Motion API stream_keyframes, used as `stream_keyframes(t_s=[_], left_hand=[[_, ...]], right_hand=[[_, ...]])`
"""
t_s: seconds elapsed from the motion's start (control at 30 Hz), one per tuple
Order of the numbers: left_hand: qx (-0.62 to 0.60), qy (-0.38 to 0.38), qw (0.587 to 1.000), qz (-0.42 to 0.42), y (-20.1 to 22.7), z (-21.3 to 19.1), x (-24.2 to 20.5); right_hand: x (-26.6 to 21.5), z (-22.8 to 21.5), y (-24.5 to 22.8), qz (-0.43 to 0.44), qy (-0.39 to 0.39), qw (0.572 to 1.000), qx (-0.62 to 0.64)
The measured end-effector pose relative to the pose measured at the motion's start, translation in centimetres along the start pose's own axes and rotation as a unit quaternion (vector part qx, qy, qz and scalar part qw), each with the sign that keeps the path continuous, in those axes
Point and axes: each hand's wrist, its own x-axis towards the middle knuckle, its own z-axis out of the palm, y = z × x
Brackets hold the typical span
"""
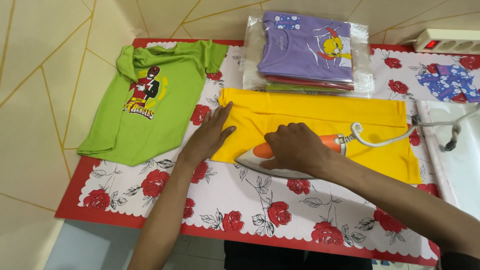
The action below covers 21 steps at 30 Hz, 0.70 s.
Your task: Ironing a yellow t-shirt on a floral surface and then folding it into a square.
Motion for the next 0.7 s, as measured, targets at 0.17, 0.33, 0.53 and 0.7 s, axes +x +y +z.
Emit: stream_keyframes(t_s=[0.17,0.33,0.53,0.7], left_hand=[[-0.021,-0.001,1.0,-0.001,-0.5,0.0,-0.1],[-0.051,-0.01,0.998,0.028,-2.7,0.4,0.7],[-0.097,-0.021,0.995,0.017,-1.4,-1.1,0.0],[-0.093,-0.02,0.995,0.009,-1.3,-1.0,0.0]], right_hand=[[0.6,-0.3,-1.4,-0.005,0.01,1.0,0.004],[1.4,-0.7,-2.5,-0.017,0.011,1.0,0.001],[2.8,-0.4,-3.1,-0.034,0.035,0.999,-0.007],[3.4,-0.8,-4.0,-0.048,0.058,0.997,-0.001]])
